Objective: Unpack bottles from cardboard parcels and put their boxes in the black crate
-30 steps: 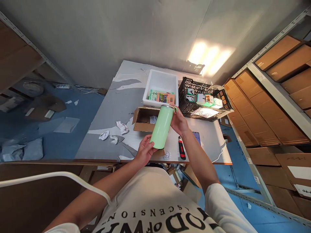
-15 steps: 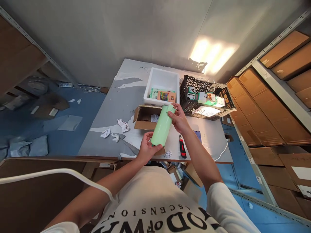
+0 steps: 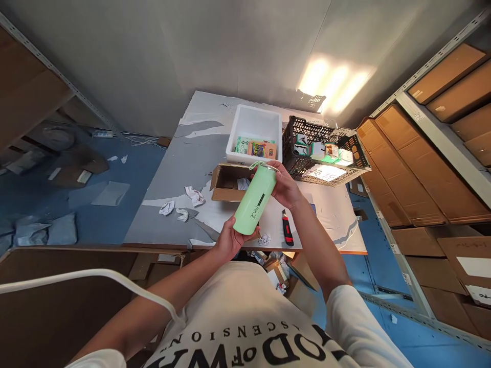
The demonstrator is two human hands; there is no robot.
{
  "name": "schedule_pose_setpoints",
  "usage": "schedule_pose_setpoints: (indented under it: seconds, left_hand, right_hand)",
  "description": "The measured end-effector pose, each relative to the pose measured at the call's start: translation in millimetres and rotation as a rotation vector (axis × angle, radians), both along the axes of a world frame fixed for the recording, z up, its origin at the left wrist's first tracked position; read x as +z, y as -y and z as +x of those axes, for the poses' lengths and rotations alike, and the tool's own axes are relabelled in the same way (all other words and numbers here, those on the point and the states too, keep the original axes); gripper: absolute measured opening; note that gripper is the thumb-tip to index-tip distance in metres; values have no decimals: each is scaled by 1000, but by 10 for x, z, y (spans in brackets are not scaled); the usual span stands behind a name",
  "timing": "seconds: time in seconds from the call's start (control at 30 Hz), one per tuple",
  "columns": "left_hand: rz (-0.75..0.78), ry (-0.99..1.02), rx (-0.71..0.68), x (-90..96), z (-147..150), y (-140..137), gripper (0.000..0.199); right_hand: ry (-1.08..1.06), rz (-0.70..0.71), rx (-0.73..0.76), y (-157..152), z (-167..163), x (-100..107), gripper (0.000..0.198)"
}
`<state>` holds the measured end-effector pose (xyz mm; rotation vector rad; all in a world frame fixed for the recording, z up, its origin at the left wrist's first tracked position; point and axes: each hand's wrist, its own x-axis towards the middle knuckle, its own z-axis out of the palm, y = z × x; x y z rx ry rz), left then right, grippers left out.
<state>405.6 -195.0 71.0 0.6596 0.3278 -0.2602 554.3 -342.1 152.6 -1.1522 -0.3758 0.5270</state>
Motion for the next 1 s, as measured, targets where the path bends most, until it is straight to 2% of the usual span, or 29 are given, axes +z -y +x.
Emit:
schedule_pose_setpoints:
  seconds: [0.17,0.27,0.37,0.47,0.57,0.67,0.8,0.9,1.0]
  left_hand:
    - [26,14,-51,-47,1,-12,59]
    - [138,54,2,-118,39,-104,60]
    - [390,134,77,-289,51,-296,60]
    - [771,231,109,-518,20,-495,51]
    - [1113,256,33,-717,27,-547,48]
    - [1313,284,-44,-868,141,-432,64]
    - [1399,336,-161,-1038,306,-282,85]
    - [1393,444,-256,-1126,313,-301,101]
    - [1387,630,-369,-1156,287,-347,122]
  right_hand:
    - [20,-49,-117,-38,-64,-41,47]
    - [67,-49,-189,-34,-80,-55,47]
    - [155,-40,-319,48,-92,-111,48]
    - [286,-85,-500,190,-160,-248,49]
    - [431,-177,-615,323,-313,-429,48]
    - [518,-238,-667,381,-502,-588,46]
    - [570,-295,-676,326,-709,-773,45]
    - [612,-350,-582,269,-811,-900,44]
    - [661,-439,-496,256,-872,-954,54]
